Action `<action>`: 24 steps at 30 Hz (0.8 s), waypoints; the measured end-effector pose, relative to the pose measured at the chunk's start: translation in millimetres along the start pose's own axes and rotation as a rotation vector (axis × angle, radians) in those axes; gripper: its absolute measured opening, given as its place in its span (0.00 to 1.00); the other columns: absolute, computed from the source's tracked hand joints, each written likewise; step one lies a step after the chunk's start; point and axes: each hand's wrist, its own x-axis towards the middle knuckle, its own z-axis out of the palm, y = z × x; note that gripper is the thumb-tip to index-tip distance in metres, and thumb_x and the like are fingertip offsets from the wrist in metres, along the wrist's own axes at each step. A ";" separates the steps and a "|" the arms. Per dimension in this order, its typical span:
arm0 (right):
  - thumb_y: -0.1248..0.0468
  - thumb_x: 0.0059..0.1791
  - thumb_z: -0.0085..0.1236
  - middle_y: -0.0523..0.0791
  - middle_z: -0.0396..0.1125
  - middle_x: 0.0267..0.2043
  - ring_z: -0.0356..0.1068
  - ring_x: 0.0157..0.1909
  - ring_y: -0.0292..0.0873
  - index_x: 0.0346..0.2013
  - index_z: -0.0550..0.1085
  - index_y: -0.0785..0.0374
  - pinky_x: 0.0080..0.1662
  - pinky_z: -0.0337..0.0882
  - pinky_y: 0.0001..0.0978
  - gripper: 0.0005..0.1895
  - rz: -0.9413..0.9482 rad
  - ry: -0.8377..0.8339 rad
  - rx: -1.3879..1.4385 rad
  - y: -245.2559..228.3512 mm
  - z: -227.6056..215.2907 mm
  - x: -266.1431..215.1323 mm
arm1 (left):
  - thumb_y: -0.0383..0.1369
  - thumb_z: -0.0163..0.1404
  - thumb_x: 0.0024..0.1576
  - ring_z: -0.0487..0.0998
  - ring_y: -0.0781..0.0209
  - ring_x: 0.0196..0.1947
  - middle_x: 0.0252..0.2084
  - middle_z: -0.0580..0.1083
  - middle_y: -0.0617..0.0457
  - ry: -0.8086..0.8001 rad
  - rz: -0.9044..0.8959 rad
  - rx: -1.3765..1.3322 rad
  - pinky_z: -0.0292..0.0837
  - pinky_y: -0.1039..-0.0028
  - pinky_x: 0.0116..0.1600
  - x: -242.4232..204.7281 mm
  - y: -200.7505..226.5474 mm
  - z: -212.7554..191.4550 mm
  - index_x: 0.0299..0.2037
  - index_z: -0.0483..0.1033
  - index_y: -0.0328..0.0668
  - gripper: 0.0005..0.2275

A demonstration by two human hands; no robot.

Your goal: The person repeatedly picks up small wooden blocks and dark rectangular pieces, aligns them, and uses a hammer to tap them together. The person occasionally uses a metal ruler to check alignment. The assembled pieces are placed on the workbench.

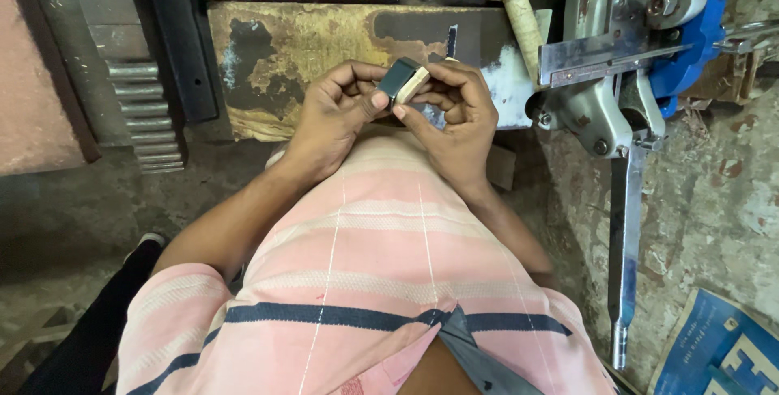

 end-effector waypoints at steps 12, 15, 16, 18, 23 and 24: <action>0.76 0.46 0.74 0.49 0.61 0.56 0.73 0.55 0.39 0.52 0.72 0.76 0.58 0.80 0.29 0.24 -0.046 -0.064 -0.194 -21.9 0.3 1.6 | 0.23 0.56 0.60 0.81 0.65 0.37 0.37 0.76 0.50 -0.028 -0.013 -0.004 0.81 0.75 0.48 -2.1 0.3 -0.9 0.53 0.73 0.27 0.13; 0.75 0.46 0.75 0.48 0.62 0.55 0.74 0.52 0.39 0.52 0.73 0.75 0.55 0.81 0.28 0.23 -0.005 -0.067 -0.193 -27.2 -0.6 1.7 | 0.21 0.57 0.61 0.81 0.66 0.38 0.38 0.76 0.50 -0.047 0.027 0.054 0.80 0.76 0.50 -3.6 -2.3 -2.3 0.53 0.72 0.27 0.12; 0.75 0.45 0.75 0.49 0.62 0.54 0.74 0.53 0.40 0.52 0.73 0.76 0.55 0.81 0.28 0.24 -0.030 -0.061 -0.244 -28.6 -1.5 1.2 | 0.21 0.57 0.61 0.80 0.67 0.39 0.38 0.76 0.51 -0.039 0.037 0.092 0.80 0.77 0.50 -3.1 -3.1 -2.1 0.53 0.72 0.28 0.12; 0.75 0.45 0.75 0.50 0.63 0.54 0.73 0.53 0.41 0.53 0.74 0.76 0.55 0.80 0.28 0.24 -0.080 -0.050 -0.347 -30.8 -2.5 -0.9 | 0.20 0.57 0.61 0.79 0.68 0.40 0.39 0.76 0.51 -0.032 0.038 0.138 0.79 0.78 0.50 -2.6 -3.4 -0.9 0.54 0.72 0.27 0.13; 0.73 0.47 0.76 0.53 0.66 0.57 0.75 0.54 0.42 0.64 0.65 0.73 0.55 0.81 0.29 0.36 -0.170 -0.001 -0.456 -28.9 -0.6 -8.8 | 0.21 0.58 0.60 0.75 0.69 0.42 0.41 0.73 0.53 -0.077 0.044 0.135 0.79 0.77 0.51 -4.0 4.5 5.0 0.67 0.69 0.35 0.23; 0.72 0.47 0.76 0.54 0.66 0.58 0.75 0.55 0.42 0.67 0.61 0.72 0.55 0.81 0.29 0.40 -0.173 0.029 -0.452 -27.6 -0.5 -10.3 | 0.22 0.57 0.60 0.76 0.68 0.45 0.46 0.74 0.52 -0.089 0.052 0.158 0.80 0.76 0.53 -4.2 6.8 6.7 0.65 0.71 0.35 0.22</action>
